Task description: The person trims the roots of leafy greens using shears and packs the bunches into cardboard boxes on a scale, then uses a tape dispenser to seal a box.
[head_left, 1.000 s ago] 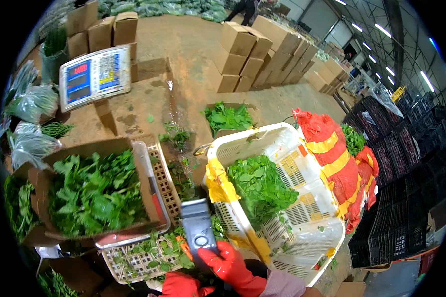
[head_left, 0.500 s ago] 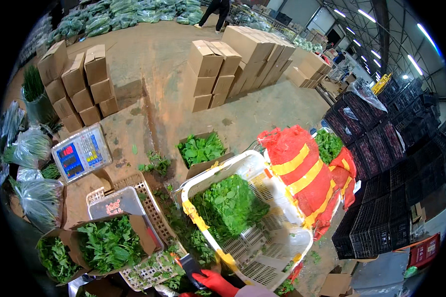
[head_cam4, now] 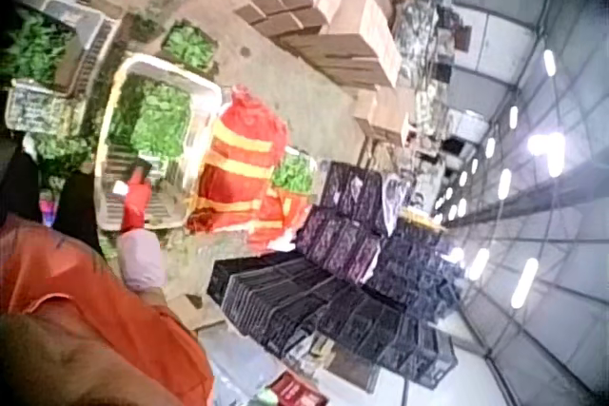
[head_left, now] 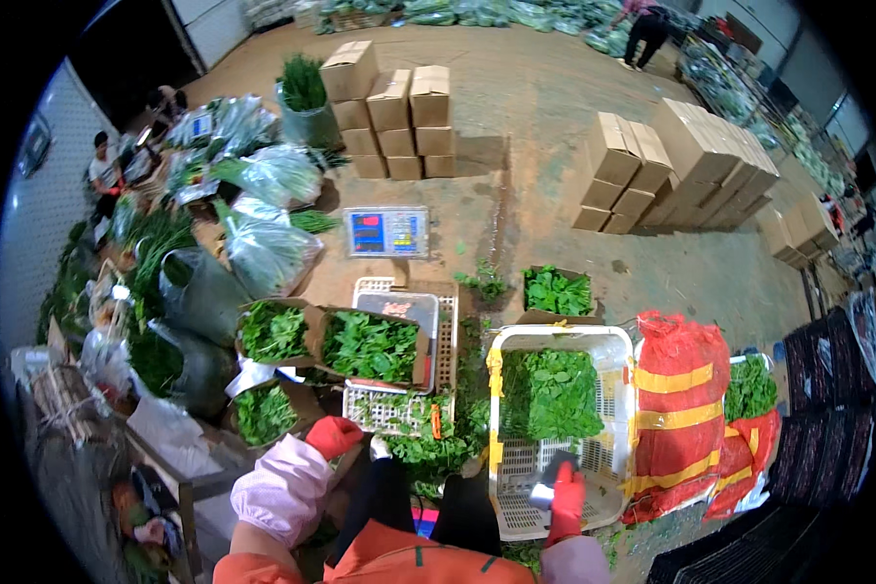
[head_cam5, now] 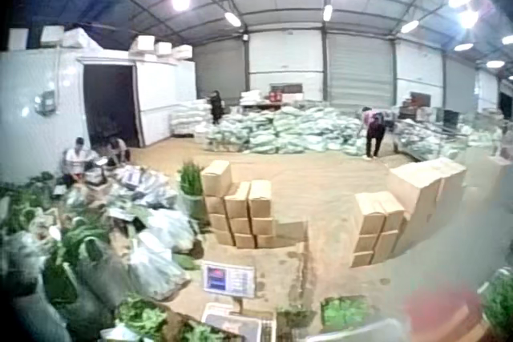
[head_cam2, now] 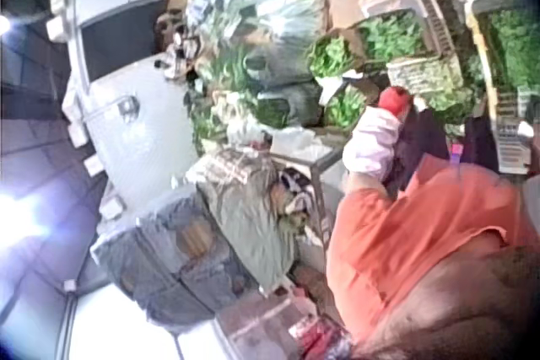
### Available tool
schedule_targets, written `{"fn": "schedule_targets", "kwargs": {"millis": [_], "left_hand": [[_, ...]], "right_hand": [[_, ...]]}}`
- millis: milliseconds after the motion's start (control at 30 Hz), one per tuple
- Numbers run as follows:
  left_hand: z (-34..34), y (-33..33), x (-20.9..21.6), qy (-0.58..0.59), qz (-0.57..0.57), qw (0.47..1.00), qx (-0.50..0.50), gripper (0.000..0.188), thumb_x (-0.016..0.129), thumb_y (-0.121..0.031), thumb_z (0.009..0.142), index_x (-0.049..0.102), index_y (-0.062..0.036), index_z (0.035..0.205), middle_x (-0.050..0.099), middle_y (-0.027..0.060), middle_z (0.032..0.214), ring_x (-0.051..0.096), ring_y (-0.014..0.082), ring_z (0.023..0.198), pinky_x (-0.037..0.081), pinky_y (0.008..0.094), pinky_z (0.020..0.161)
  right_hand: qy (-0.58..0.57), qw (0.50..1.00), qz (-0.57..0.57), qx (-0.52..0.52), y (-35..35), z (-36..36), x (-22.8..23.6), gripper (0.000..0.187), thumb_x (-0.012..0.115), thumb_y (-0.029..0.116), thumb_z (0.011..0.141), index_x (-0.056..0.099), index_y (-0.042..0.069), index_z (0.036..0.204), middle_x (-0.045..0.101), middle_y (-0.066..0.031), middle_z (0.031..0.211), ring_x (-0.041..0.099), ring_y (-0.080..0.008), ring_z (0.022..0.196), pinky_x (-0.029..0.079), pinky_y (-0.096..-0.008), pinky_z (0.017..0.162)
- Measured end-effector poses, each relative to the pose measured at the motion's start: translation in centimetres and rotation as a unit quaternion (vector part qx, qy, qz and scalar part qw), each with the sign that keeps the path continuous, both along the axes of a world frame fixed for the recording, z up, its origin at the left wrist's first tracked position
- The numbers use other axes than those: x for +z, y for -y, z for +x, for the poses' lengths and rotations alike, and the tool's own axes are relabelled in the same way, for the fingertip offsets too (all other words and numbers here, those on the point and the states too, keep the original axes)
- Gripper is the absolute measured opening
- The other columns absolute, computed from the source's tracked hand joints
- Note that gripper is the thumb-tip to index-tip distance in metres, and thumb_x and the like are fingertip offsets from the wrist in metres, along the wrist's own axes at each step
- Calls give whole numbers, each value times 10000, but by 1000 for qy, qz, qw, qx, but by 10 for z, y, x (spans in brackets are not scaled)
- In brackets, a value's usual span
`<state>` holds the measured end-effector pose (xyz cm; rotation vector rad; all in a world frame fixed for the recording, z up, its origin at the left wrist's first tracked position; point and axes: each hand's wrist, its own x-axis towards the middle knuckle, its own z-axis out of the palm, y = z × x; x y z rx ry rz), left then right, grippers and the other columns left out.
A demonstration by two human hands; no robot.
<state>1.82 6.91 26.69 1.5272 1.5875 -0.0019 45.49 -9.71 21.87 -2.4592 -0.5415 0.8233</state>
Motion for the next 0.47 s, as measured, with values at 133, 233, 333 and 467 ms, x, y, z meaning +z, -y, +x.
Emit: {"fn": "schedule_targets", "kwargs": {"millis": [133, 233, 333, 467], "left_hand": [[-18, 49, 14, -57, -8, 998, 0, 281, 655, -306, 792, 706, -65, 927, 687, 132, 814, 662, 230, 741, 510, 342, 705], [-30, 102, 5, -73, -77, 993, 43, 300, 652, -320, 782, 706, -73, 944, 689, 134, 863, 660, 247, 809, 506, 349, 766], [-24, 125, 3, -71, -80, 994, 33, 318, 646, -341, 781, 705, -80, 953, 690, 127, 884, 656, 255, 838, 501, 362, 775], [-20, 120, -3, -136, -154, 979, 7, 340, 650, -393, 765, 713, -113, 949, 692, 105, 874, 651, 253, 819, 500, 378, 769]], "right_hand": [[-112, 967, 145, -178, 67, 61, -44, 365, 601, 378, 880, 600, 14, 910, 613, -50, 748, 581, -190, 649, 445, -345, 554], [-303, 865, 296, -268, 95, 73, -6, 282, 663, 304, 850, 610, 42, 941, 620, -29, 800, 585, -178, 647, 484, -342, 567], [-170, 898, 293, -280, 132, 99, -23, 325, 683, 212, 832, 591, -26, 1034, 642, -89, 909, 607, -196, 725, 497, -339, 638], [-2, 987, 27, -161, 122, 96, 25, 410, 694, 274, 809, 600, -62, 1023, 667, -145, 917, 628, -251, 741, 499, -383, 636]]}}
